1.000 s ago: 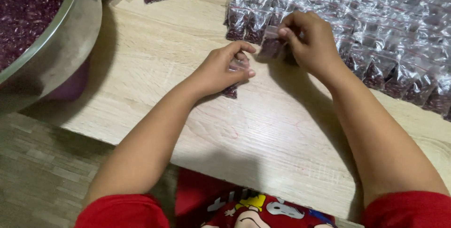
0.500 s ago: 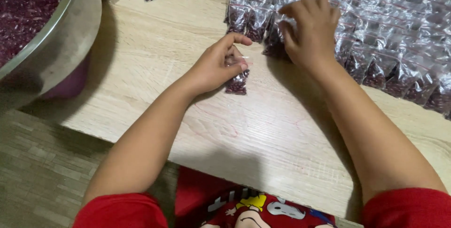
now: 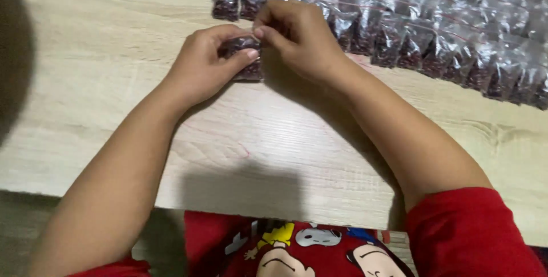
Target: Organizing small plastic bags filled with red beans into a neat grid on a table.
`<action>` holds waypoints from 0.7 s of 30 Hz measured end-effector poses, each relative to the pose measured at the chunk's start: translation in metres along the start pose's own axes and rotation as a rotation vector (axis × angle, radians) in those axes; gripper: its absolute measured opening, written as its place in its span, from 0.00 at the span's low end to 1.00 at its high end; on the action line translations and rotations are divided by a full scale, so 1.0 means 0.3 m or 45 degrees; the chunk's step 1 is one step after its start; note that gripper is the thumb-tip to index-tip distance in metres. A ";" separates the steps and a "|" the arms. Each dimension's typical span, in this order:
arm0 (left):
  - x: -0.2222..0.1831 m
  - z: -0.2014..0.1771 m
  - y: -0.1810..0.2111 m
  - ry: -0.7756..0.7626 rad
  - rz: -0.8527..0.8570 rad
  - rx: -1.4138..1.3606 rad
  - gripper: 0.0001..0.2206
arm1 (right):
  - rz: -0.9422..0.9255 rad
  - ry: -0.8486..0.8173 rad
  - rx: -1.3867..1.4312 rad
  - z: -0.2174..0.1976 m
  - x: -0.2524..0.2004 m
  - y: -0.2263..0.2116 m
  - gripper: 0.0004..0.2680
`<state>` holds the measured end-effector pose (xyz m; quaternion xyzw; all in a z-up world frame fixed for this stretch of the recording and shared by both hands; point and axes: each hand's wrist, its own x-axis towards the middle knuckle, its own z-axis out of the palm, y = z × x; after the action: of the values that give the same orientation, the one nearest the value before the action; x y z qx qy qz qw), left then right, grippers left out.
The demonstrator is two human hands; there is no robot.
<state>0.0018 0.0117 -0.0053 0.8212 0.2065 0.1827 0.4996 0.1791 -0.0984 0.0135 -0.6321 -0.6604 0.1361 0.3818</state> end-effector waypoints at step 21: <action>0.006 -0.088 -0.010 0.047 -0.132 0.018 0.16 | 0.336 -0.214 -0.250 -0.059 0.168 -0.026 0.05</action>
<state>-0.0106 0.0337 0.0037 0.8094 0.2593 0.1704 0.4987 0.1899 -0.0576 0.0473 -0.7339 -0.6114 0.1723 0.2405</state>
